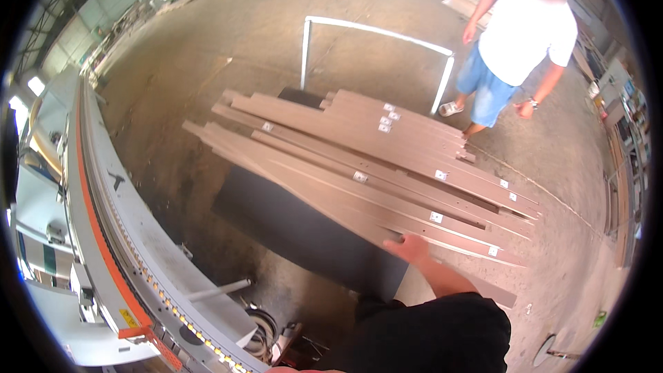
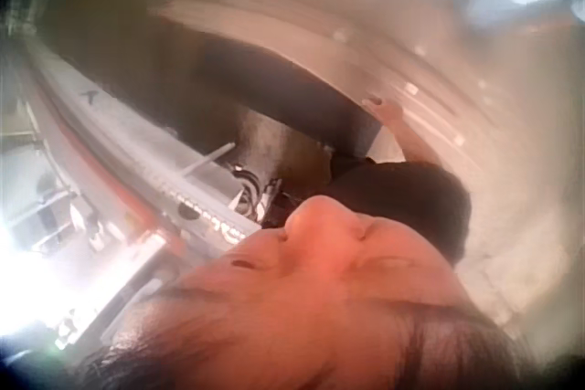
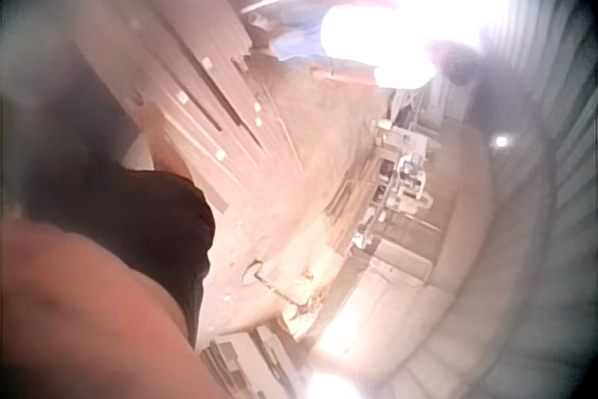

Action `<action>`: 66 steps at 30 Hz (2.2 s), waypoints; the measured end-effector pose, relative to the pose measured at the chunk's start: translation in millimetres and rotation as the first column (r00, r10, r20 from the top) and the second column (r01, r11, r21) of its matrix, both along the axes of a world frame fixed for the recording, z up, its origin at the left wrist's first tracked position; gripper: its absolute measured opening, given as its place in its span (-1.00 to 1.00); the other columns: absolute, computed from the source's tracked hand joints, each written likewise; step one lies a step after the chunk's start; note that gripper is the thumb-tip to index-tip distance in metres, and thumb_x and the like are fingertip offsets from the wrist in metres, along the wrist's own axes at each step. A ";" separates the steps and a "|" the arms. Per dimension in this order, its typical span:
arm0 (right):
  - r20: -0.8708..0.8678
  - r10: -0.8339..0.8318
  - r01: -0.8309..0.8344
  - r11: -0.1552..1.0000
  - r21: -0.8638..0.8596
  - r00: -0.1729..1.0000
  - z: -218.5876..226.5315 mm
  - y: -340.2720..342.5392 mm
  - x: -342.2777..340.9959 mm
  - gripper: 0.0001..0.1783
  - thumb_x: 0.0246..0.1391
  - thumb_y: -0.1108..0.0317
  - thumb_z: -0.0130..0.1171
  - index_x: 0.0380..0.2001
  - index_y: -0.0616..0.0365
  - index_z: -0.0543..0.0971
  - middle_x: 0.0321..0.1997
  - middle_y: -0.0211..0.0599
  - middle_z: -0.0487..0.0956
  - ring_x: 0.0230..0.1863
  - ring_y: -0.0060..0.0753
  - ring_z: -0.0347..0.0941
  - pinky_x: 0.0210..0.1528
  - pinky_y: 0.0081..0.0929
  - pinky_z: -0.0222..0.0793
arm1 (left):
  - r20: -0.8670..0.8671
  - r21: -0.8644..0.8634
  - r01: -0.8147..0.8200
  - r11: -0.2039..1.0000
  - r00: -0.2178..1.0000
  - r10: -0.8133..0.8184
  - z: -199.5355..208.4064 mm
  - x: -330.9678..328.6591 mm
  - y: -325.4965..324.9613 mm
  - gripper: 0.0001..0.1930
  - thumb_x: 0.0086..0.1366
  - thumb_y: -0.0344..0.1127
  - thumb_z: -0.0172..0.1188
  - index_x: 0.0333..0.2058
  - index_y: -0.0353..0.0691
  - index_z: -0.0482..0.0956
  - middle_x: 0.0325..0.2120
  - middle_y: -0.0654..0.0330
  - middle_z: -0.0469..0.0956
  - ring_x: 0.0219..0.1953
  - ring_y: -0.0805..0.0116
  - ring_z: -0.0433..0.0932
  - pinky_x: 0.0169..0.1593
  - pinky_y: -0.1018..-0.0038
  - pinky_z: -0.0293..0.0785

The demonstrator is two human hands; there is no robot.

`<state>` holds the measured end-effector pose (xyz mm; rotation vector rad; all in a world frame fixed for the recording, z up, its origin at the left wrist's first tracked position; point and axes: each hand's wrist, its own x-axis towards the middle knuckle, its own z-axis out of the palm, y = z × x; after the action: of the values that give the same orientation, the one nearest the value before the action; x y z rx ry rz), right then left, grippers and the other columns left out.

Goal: The person places long wooden planks onto a conveyor belt and guides them through a processing machine. Later, the person uses a pair of red-handled shears to cut yellow tape from a circular wooden disc.

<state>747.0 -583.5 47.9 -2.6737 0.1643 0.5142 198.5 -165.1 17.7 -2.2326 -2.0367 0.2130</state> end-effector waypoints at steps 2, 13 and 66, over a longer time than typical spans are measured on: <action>-0.045 0.013 -0.011 0.999 0.048 0.999 25.3 3.0 -48.5 -0.06 -0.18 -0.68 0.29 -0.41 0.15 0.74 -0.33 -0.04 0.76 -0.19 0.07 0.72 -0.14 -0.08 0.59 | 0.027 0.040 0.036 0.999 0.999 -0.037 5.2 15.0 -3.8 0.03 0.14 0.36 0.37 0.38 -0.29 0.30 0.33 -0.11 0.33 0.52 -0.33 -0.02 0.39 -0.41 0.18; 0.126 0.333 -0.355 0.895 0.270 0.935 178.2 79.9 -120.6 -0.06 -0.28 -0.58 0.46 -0.25 0.18 0.73 -0.18 -0.04 0.77 -0.02 0.09 0.70 0.04 -0.08 0.56 | 0.103 -0.009 -0.066 0.998 0.992 0.067 36.8 -38.3 -13.7 0.05 0.11 0.39 0.37 0.40 -0.22 0.31 0.35 -0.09 0.34 0.53 -0.28 -0.01 0.42 -0.42 0.09; 0.693 0.493 -0.564 -0.812 0.149 -0.527 40.7 476.4 -578.3 -0.59 0.05 0.06 0.44 -0.04 -0.10 0.66 0.04 -0.45 0.70 0.26 -0.29 0.53 0.48 0.01 0.28 | 0.695 -0.221 -0.586 0.780 0.466 0.547 82.9 -301.1 -305.8 -0.81 0.43 -0.33 0.25 -0.14 -0.36 0.68 -0.22 -0.02 0.72 -0.13 0.02 0.69 -0.07 0.12 0.57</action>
<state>168.7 -107.2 88.6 -0.7337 -2.4236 0.5737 -102.5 -470.9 100.6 -1.6003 -3.1038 -0.8456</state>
